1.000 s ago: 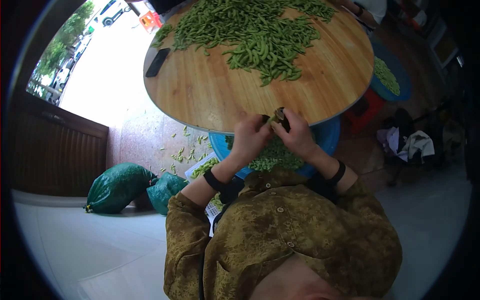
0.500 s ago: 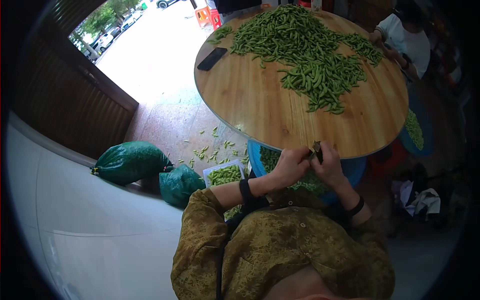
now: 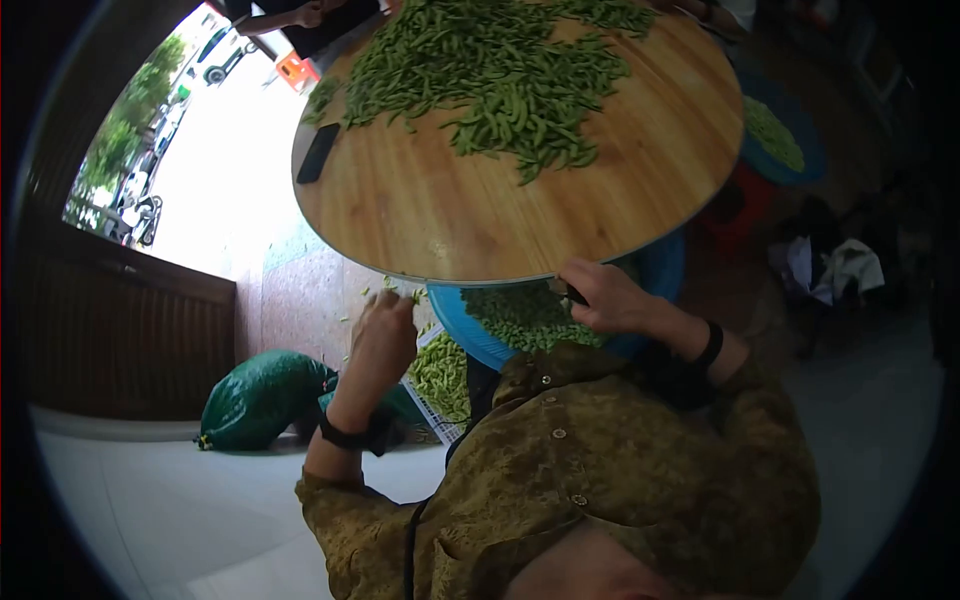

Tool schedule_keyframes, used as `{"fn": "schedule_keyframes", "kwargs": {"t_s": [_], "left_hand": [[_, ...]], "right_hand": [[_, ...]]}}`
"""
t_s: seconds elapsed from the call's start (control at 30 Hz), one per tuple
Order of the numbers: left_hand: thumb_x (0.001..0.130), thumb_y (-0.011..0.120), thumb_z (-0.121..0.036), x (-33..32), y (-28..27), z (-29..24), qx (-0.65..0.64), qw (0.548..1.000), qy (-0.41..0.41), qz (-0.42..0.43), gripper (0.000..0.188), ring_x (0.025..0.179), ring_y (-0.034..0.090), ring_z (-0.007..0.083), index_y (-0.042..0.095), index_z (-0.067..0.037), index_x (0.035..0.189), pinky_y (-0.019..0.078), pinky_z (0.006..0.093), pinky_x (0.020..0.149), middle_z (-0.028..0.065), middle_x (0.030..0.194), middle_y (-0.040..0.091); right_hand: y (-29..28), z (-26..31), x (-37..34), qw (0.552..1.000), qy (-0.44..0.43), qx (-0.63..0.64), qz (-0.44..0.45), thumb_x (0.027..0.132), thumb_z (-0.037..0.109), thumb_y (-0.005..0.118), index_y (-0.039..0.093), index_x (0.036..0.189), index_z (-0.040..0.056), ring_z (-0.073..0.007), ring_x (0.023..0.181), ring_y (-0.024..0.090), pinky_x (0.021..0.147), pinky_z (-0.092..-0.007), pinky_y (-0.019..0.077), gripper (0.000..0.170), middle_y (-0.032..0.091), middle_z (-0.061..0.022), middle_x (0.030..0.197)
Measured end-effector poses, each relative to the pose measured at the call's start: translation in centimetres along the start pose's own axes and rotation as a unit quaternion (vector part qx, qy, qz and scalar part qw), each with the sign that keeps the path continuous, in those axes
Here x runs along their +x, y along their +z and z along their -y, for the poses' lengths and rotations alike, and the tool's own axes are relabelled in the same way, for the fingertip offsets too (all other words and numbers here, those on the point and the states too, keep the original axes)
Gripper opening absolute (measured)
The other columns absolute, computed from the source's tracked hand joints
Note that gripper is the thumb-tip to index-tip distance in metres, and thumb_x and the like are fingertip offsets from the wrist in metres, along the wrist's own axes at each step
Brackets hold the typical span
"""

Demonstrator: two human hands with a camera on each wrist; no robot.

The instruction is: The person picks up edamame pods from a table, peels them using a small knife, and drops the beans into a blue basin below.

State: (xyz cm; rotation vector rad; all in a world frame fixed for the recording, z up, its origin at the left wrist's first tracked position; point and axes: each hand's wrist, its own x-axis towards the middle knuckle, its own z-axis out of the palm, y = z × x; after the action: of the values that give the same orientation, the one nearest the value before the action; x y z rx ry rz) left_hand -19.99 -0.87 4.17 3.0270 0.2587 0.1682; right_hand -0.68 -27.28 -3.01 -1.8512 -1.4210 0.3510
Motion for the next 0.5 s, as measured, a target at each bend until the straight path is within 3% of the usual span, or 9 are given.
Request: {"fn": "schedule_keyframes", "kwargs": {"t_s": [0.07,0.2,0.27,0.33,0.37,0.43,0.5], "left_hand": [[0.080,0.060,-0.006,4.2,-0.3,-1.3,-0.130,0.990,0.038,-0.042,0.015,0.079,0.060,0.0382,0.066,-0.001,0.093,0.0487,0.0429,0.071,0.0190,0.085,0.060],[0.081,0.057,-0.012,16.4,3.1,-2.6,-0.176,0.971,0.127,-0.097,0.015,0.075,0.059,0.0420,0.062,0.002,0.081,0.0469,0.0478,0.065,0.0242,0.076,0.060],[0.079,0.060,-0.016,22.3,5.0,-3.3,-0.178,0.967,0.089,-0.160,0.020,0.072,0.059,0.0428,0.061,0.004,0.076,0.0467,0.0483,0.063,0.0255,0.071,0.058],[0.076,0.061,-0.015,26.5,6.6,-3.3,-0.189,0.971,0.025,-0.141,0.018,0.074,0.060,0.0419,0.062,0.002,0.078,0.0472,0.0480,0.064,0.0243,0.076,0.061],[0.076,0.061,-0.015,27.9,7.8,-3.1,-0.191,0.971,0.024,-0.143,0.018,0.074,0.060,0.0419,0.062,0.002,0.078,0.0472,0.0480,0.064,0.0243,0.076,0.061],[0.075,0.059,-0.013,29.3,9.7,-3.0,-0.120,0.981,-0.051,-0.141,0.016,0.076,0.060,0.0416,0.063,0.001,0.082,0.0472,0.0481,0.066,0.0237,0.080,0.062],[0.075,0.060,-0.012,29.5,10.5,-3.0,-0.131,0.977,-0.062,-0.154,0.017,0.078,0.061,0.0411,0.064,0.001,0.085,0.0474,0.0481,0.067,0.0235,0.081,0.063]], "right_hand": [[0.3,-0.2,0.1,1.000,0.017,-0.002,0.009,0.074,0.014,0.060,0.047,0.088,-0.0011,-0.0408,0.079,0.053,0.067,-0.0471,0.0422,0.024,0.049,-0.0194,0.084],[-0.6,0.7,0.9,0.992,0.098,0.081,-0.005,0.082,0.021,0.062,0.049,0.088,-0.0020,-0.0372,0.074,0.056,0.065,-0.0429,0.0427,0.027,0.054,-0.0191,0.078],[-1.1,0.7,0.9,0.983,0.137,0.120,-0.012,0.085,0.022,0.062,0.049,0.088,-0.0021,-0.0340,0.071,0.056,0.064,-0.0408,0.0427,0.028,0.055,-0.0184,0.077],[-1.2,0.3,0.9,0.976,0.112,0.176,-0.057,0.087,0.020,0.060,0.050,0.088,-0.0015,-0.0240,0.067,0.053,0.062,-0.0359,0.0415,0.024,0.054,-0.0154,0.075],[-1.2,0.2,0.9,0.977,0.112,0.175,-0.055,0.087,0.020,0.060,0.050,0.088,-0.0015,-0.0240,0.067,0.053,0.062,-0.0359,0.0415,0.024,0.054,-0.0154,0.075],[-1.3,0.0,0.7,0.974,0.088,0.191,-0.086,0.090,0.017,0.059,0.050,0.092,0.0006,-0.0106,0.062,0.042,0.056,-0.0293,0.0371,0.018,0.045,-0.0020,0.069],[-1.3,-0.2,0.6,0.968,0.084,0.218,-0.094,0.090,0.017,0.057,0.049,0.092,0.0002,-0.0134,0.062,0.044,0.057,-0.0313,0.0379,0.019,0.046,-0.0054,0.069]]}}
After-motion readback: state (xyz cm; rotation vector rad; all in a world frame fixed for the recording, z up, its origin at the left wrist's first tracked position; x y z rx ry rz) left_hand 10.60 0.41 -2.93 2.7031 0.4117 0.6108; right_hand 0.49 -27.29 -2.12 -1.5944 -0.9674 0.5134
